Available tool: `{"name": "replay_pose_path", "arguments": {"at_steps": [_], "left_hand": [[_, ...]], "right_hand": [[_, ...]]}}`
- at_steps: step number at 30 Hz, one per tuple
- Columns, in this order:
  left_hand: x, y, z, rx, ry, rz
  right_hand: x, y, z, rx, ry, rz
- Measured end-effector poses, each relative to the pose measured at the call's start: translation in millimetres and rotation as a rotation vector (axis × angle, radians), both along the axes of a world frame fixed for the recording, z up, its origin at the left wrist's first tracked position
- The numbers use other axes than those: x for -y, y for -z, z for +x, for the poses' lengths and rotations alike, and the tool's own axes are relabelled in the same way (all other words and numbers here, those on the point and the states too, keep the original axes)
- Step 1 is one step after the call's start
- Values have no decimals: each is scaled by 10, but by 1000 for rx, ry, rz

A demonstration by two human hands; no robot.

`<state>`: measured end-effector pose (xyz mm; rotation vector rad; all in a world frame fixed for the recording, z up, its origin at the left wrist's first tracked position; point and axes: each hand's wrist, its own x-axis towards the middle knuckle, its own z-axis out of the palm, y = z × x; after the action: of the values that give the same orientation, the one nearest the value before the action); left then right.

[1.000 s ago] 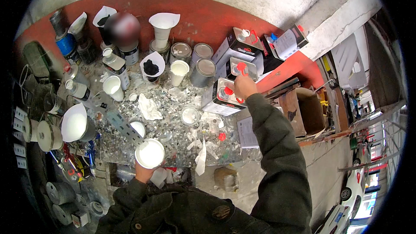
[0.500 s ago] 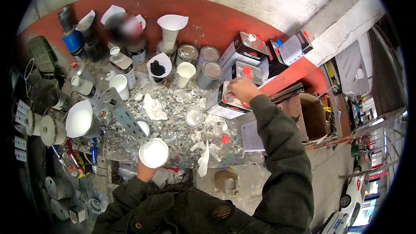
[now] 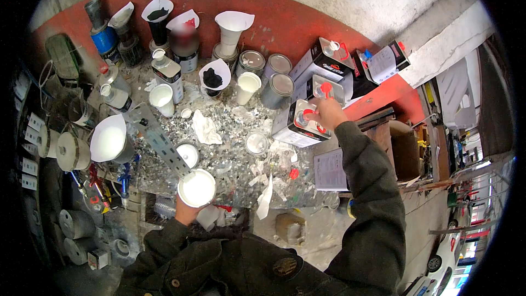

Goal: The person pours a white liquid from a metal can into a white plastic cup and stirs it with a metal ruler. They repeat this process, adding more liquid and stirring, then pour the mixture into a larger white container.

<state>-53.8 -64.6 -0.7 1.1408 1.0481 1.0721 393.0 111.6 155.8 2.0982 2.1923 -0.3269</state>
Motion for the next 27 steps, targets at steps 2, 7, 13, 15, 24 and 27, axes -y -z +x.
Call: {"name": "replay_pose_path", "arguments": {"at_steps": [2,7,13,15,24,27], "left_hand": [[3,-24,9,49,22,-49],[-8,-290,9,62,93,28],[-17,-266,11,63,86,18],[-34,-206,4,-11,104,62],[-107,-314,98,81,305,55],[-88,-331,111,119,322,47]], "right_hand": [[-33,51,29,-10,48,110],[-10,313,2,-254,283,141],[359,-104,-1024,-138,-18,487],[560,-243,-1520,-672,-117,280],[873,-571,-2618,-599,-523,21],[905,-562,-2470,-650,-573,62]]}}
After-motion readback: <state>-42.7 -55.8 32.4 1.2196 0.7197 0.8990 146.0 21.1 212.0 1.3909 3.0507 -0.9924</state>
